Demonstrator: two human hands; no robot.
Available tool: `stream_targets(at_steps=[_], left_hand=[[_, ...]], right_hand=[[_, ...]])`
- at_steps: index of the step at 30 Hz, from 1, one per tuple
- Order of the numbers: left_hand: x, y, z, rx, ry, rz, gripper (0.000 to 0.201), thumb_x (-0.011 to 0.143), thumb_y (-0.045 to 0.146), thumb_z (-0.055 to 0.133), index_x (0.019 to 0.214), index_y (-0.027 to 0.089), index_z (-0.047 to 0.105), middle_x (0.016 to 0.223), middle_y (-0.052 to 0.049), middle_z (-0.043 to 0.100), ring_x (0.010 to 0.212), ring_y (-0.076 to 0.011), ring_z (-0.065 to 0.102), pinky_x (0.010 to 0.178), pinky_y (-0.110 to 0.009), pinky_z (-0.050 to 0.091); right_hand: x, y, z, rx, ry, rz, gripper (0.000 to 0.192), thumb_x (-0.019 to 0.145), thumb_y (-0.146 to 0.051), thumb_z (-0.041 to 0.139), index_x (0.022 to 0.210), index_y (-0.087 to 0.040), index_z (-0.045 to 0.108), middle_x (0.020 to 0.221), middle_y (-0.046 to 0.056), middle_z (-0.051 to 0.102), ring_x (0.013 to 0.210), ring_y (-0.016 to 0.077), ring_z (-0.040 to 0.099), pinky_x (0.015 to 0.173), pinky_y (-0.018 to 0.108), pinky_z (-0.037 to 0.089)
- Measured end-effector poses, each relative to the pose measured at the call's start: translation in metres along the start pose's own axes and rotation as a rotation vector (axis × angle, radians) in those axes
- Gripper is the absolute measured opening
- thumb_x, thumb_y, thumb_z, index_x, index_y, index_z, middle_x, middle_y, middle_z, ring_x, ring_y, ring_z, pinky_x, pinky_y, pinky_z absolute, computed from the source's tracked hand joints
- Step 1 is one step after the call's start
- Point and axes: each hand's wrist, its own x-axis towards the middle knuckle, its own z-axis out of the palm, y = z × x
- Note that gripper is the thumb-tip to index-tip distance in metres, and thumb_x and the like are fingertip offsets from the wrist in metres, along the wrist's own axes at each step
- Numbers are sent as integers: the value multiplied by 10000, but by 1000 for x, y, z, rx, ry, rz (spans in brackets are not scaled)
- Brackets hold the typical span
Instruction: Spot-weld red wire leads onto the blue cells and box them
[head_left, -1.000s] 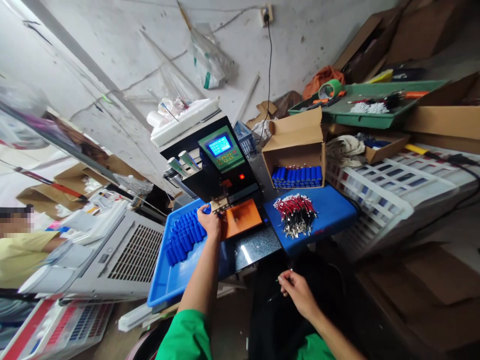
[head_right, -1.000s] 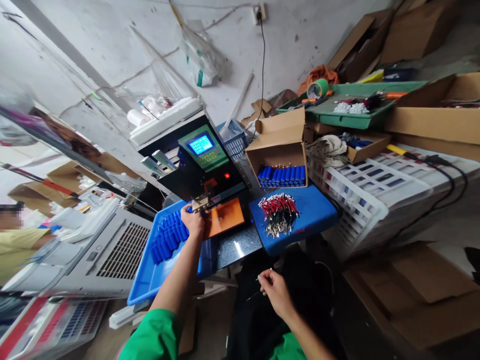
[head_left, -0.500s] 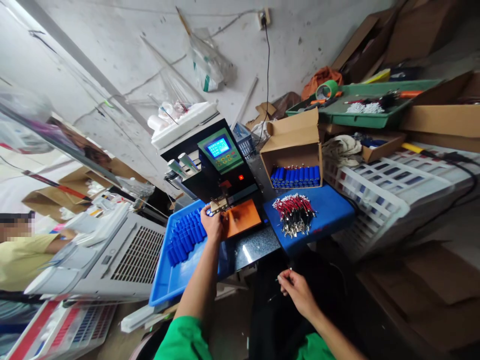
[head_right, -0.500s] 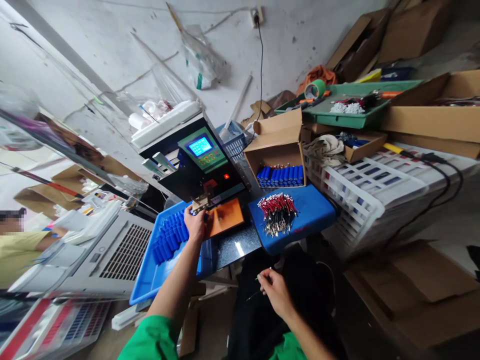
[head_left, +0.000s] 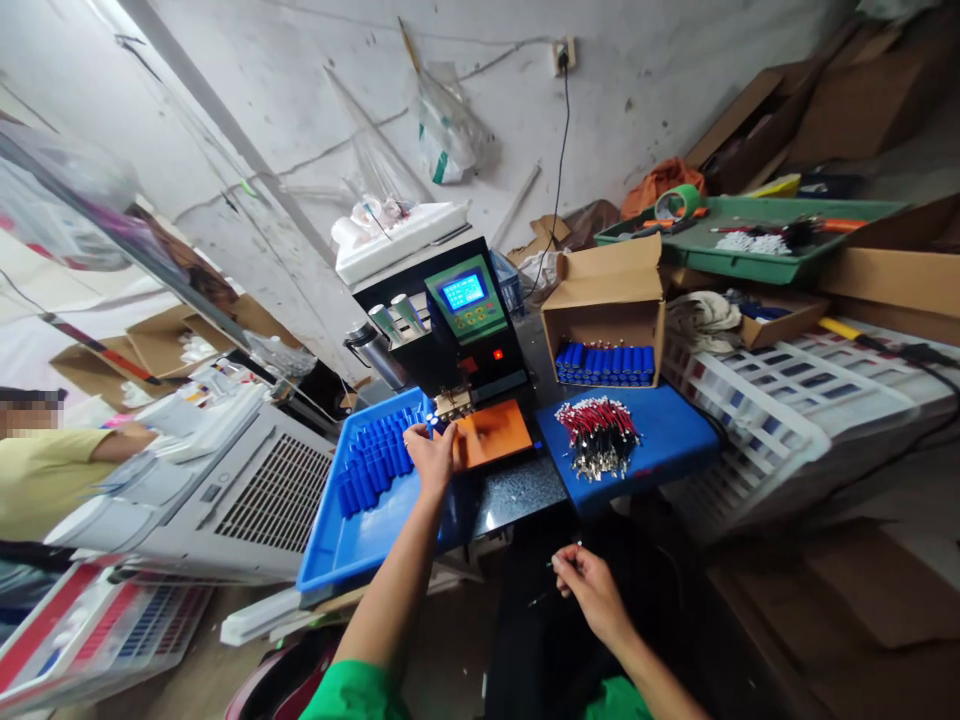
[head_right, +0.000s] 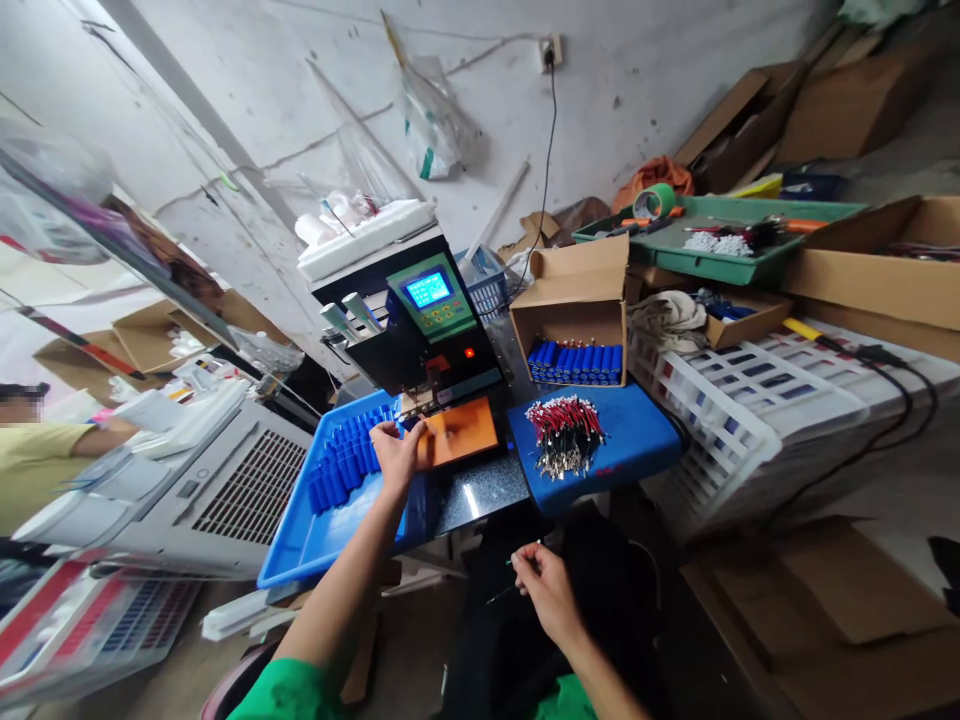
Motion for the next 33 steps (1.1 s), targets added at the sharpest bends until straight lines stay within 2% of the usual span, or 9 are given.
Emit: stream_targets(at_steps=[6,15,17,20,23,27,33], left_hand=[[-2,-1,3,-2,17,5,353,708,378,758,836,174,500,820,-23,533,802,-183,523,794,-345,447],[-3,1,3,-21,13,-17,263,730,325,706,752,185,485,739,-4,520,725,-160,486,705,-299,386],[-8,1,0,-53,-14,10,249,747,335,685,751,185,486,729,1,517,713,-150,489,691,-286,387],[-20,6,-3,-194,-130,54,231,790,372,642,827,177,523,768,-1,559,694,-131,517,669,-261,408],[-31,15,-1,-316,-246,67,246,805,378,628,917,171,558,806,-7,602,693,-122,546,672,-251,433],[-38,23,6,-399,-282,77,260,802,360,633,970,166,591,829,-18,631,723,-130,575,704,-252,458],[-36,18,7,-409,-401,99,281,851,386,575,1003,164,657,899,-34,679,822,-161,613,783,-269,476]], right_hand=[[0,6,5,-3,20,21,702,586,-808,757,736,-133,635,605,28,548,574,156,525,543,260,460],[0,9,3,-1,23,30,675,581,-784,779,723,-140,640,599,32,562,570,156,535,535,259,469],[0,8,2,-5,23,21,668,593,-781,777,726,-140,640,602,33,564,572,157,537,536,260,470],[1,3,1,-7,10,10,658,610,-771,777,732,-139,641,607,34,566,574,155,536,542,260,470],[5,-8,3,-12,-26,-7,634,643,-747,778,748,-136,640,618,36,573,582,151,535,560,260,471],[17,-34,9,-54,-69,-88,580,712,-702,760,772,-138,638,655,44,591,607,157,551,591,268,483],[60,-89,31,-146,-79,-330,436,821,-582,701,819,-154,616,715,45,613,630,164,567,625,279,477]])
